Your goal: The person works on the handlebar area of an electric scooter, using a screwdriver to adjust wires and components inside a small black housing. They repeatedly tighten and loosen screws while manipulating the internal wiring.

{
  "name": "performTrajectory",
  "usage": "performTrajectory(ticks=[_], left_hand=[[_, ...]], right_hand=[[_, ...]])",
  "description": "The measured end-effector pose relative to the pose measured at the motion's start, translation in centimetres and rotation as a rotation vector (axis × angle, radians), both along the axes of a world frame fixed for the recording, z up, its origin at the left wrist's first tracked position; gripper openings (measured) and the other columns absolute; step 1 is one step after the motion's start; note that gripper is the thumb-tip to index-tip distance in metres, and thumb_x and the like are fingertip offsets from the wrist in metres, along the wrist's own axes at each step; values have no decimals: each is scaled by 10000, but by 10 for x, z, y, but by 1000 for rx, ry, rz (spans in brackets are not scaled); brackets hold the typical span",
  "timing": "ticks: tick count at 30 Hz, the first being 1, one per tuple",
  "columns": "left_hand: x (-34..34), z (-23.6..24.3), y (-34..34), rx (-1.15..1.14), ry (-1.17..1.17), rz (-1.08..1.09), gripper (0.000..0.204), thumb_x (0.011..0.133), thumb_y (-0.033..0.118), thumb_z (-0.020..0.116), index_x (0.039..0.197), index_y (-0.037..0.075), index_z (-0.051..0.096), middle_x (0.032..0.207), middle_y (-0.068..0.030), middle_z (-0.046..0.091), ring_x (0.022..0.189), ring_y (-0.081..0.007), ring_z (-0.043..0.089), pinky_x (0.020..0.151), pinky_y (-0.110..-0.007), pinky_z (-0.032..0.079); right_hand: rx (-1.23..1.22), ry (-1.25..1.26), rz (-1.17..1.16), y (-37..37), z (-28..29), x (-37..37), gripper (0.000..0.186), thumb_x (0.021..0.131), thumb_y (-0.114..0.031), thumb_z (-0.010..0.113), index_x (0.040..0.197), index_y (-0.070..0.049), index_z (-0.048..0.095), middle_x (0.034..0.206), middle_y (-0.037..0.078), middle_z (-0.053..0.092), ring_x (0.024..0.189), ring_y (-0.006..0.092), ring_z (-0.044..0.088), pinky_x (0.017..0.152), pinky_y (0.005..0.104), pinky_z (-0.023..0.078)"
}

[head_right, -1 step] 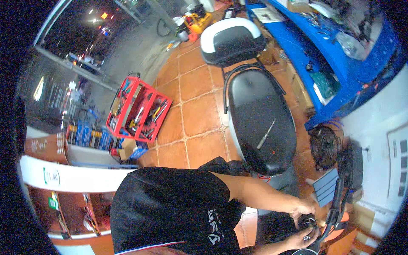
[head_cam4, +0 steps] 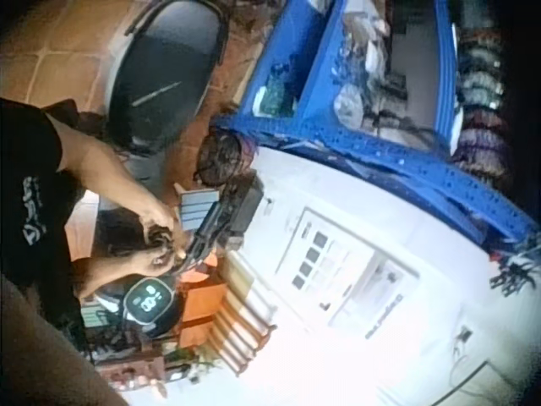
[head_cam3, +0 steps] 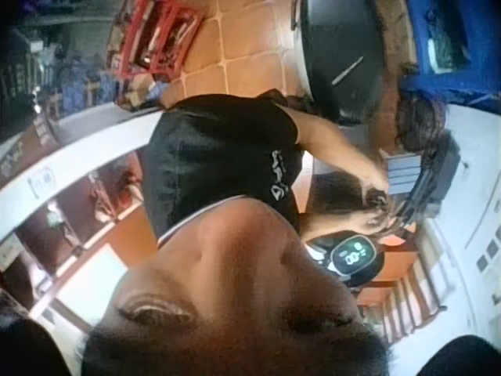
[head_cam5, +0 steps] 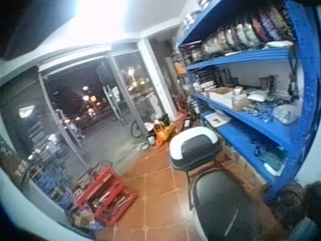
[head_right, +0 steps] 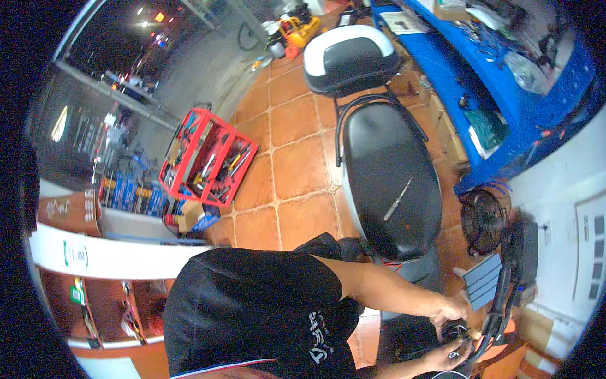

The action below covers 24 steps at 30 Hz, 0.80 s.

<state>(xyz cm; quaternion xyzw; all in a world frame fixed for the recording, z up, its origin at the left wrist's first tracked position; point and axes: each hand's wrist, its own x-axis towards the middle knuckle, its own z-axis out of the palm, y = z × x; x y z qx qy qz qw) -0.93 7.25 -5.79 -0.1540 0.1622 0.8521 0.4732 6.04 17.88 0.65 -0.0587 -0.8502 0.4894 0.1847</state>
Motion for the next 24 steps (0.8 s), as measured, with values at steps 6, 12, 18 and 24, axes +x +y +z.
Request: performTrajectory(ticks=[6, 12, 18, 24], left_hand=[[2, 14, -14, -59, -67, 159, 284, 894, 292, 488, 989, 67, 633, 1000, -159, 652, 910, -333, 625, 845, -666, 441], [18, 29, -37, -36, -19, 239, 285, 886, 298, 503, 995, 68, 631, 1011, -161, 649, 926, -334, 620, 859, -664, 434], [24, 40, -44, 11, 24, 278, 287, 878, 304, 518, 1000, 70, 629, 1023, -163, 645, 942, -335, 615, 873, -663, 426], [28, 53, -45, 54, 57, 254, 290, 871, 311, 533, 1006, 71, 626, 1034, -165, 642, 958, -336, 611, 887, -662, 419]], right_hand=[[89, 350, 144, -30, 32, -7, 362, 897, -316, 662, 1012, 23, 609, 1051, 170, 611, 909, 251, 601, 791, 350, 499], [114, 314, 163, -40, 32, -11, 340, 900, -282, 656, 1040, 23, 608, 1064, 173, 616, 925, 254, 602, 809, 355, 498], [130, 281, 185, -51, 27, -15, 321, 904, -249, 649, 1068, 23, 606, 1078, 176, 620, 941, 256, 604, 828, 361, 497], [142, 239, 168, -54, 26, -15, 308, 907, -216, 643, 1097, 24, 605, 1092, 180, 624, 957, 259, 605, 847, 367, 496]])
